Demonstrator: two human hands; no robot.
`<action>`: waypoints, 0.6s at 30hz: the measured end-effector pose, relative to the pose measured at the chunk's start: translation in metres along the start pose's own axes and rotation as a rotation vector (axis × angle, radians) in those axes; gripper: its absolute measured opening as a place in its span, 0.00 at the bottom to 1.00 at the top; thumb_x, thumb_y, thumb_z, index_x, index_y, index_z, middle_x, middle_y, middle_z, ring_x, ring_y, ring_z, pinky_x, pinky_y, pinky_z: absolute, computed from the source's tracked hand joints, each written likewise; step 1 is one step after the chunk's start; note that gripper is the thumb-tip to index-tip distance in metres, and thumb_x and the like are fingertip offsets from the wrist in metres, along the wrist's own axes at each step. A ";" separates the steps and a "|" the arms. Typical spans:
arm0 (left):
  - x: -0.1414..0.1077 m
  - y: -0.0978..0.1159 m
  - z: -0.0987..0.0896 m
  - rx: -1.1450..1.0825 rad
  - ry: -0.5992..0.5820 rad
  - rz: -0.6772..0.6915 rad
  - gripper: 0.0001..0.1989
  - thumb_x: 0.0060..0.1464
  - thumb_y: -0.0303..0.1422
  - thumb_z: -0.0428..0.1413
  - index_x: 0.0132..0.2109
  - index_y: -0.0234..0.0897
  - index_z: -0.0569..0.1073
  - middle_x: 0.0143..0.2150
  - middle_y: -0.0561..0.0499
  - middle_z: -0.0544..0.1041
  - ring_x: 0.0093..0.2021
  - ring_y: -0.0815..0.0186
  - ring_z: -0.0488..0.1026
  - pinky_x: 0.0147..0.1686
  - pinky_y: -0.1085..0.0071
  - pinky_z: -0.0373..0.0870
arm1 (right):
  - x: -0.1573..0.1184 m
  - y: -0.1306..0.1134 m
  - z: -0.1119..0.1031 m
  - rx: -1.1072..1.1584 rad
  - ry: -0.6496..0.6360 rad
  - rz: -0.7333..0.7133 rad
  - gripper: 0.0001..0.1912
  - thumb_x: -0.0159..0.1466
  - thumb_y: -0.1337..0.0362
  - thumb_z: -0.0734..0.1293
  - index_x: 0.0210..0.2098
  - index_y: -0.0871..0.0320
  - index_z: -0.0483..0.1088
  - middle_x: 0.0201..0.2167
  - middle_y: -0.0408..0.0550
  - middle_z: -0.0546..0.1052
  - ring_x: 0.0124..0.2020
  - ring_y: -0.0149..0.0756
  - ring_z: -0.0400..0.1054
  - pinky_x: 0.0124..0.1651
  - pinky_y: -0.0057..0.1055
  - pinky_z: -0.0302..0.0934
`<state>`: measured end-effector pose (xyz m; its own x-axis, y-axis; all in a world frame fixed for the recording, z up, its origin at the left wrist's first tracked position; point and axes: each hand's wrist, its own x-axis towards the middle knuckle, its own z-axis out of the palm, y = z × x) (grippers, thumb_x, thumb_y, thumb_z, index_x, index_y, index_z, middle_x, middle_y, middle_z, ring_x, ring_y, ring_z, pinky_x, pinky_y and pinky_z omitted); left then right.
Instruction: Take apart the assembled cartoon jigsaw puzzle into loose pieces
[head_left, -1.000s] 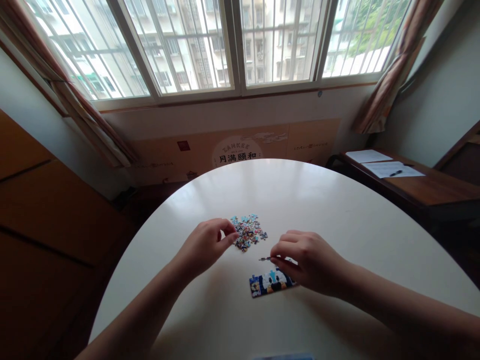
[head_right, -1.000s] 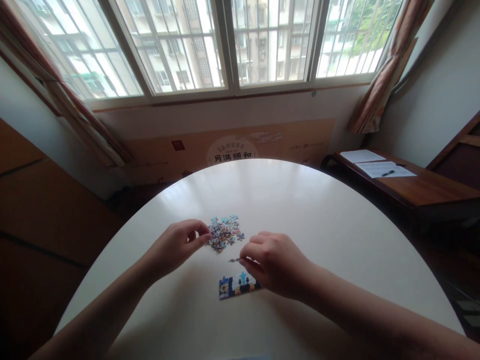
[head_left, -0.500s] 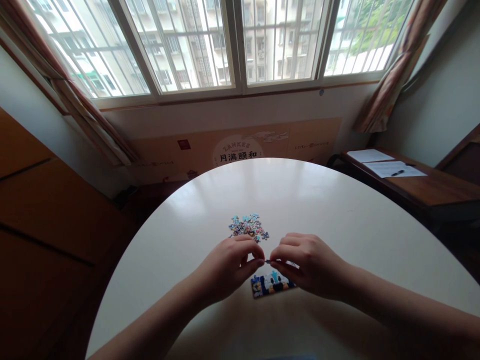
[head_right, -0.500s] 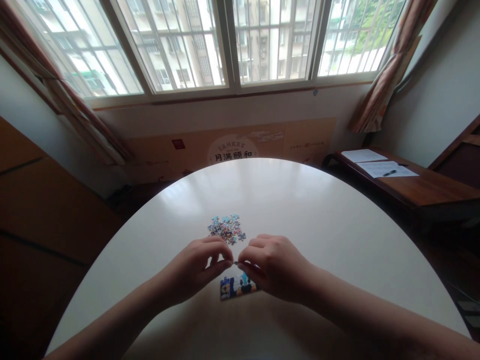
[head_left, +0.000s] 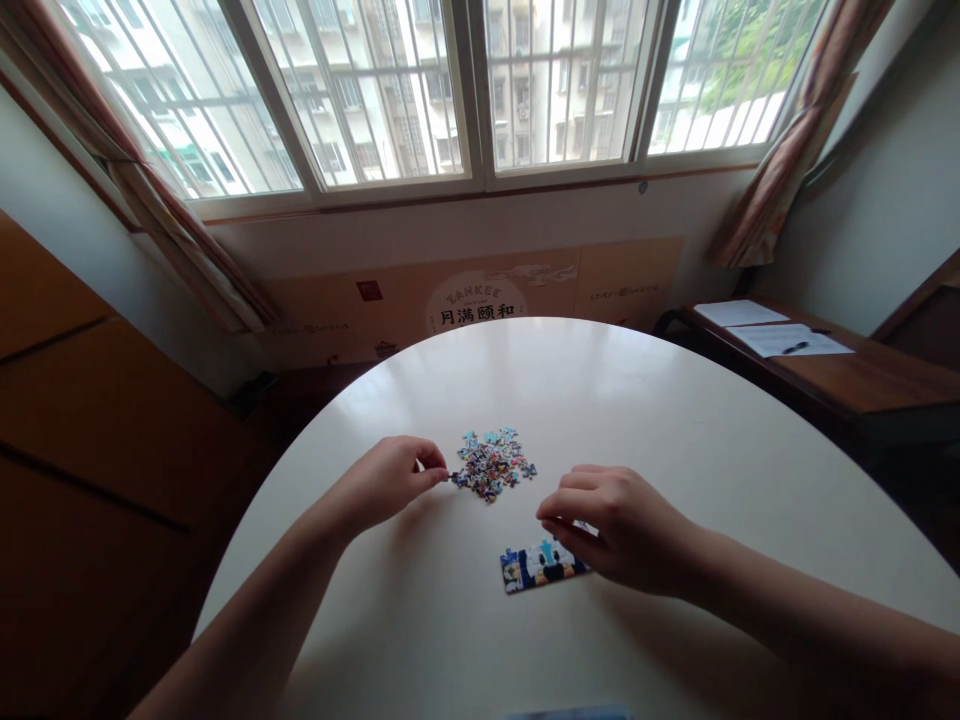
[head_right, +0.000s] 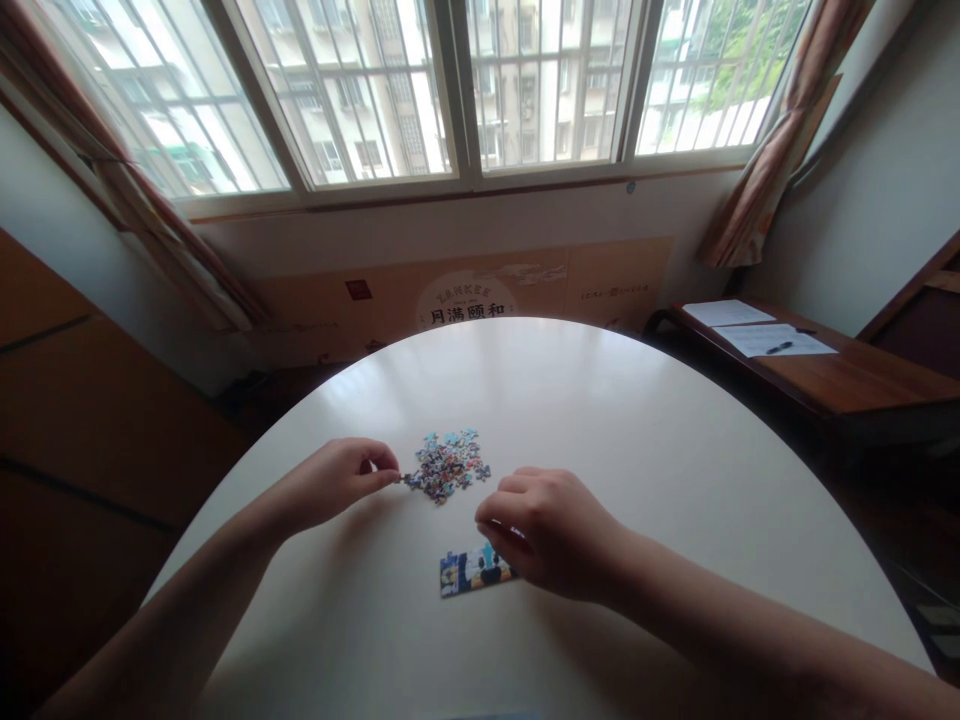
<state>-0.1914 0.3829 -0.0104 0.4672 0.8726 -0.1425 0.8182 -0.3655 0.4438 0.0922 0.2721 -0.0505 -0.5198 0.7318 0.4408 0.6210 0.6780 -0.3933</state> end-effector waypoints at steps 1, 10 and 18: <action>0.000 0.000 0.000 0.001 -0.019 0.000 0.13 0.53 0.43 0.55 0.35 0.41 0.80 0.34 0.50 0.81 0.34 0.59 0.75 0.32 0.69 0.65 | 0.000 0.000 0.000 0.000 0.000 -0.003 0.07 0.69 0.66 0.63 0.37 0.56 0.74 0.30 0.43 0.75 0.32 0.29 0.64 0.35 0.28 0.52; 0.009 0.001 0.016 -0.016 0.120 0.011 0.12 0.55 0.40 0.54 0.38 0.40 0.80 0.35 0.50 0.81 0.35 0.59 0.74 0.36 0.67 0.66 | 0.001 -0.001 -0.002 -0.019 -0.016 -0.014 0.07 0.68 0.66 0.63 0.38 0.57 0.74 0.29 0.43 0.74 0.31 0.29 0.63 0.34 0.28 0.52; 0.010 0.002 0.017 -0.020 0.288 0.052 0.12 0.58 0.40 0.54 0.39 0.39 0.79 0.36 0.50 0.80 0.33 0.62 0.73 0.36 0.67 0.67 | 0.001 0.002 -0.008 -0.055 -0.091 -0.018 0.08 0.68 0.66 0.62 0.38 0.57 0.74 0.29 0.44 0.74 0.31 0.29 0.64 0.34 0.28 0.52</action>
<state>-0.1795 0.3852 -0.0256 0.3912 0.9101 0.1367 0.7876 -0.4079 0.4618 0.0972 0.2734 -0.0444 -0.5805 0.7245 0.3716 0.6409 0.6880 -0.3404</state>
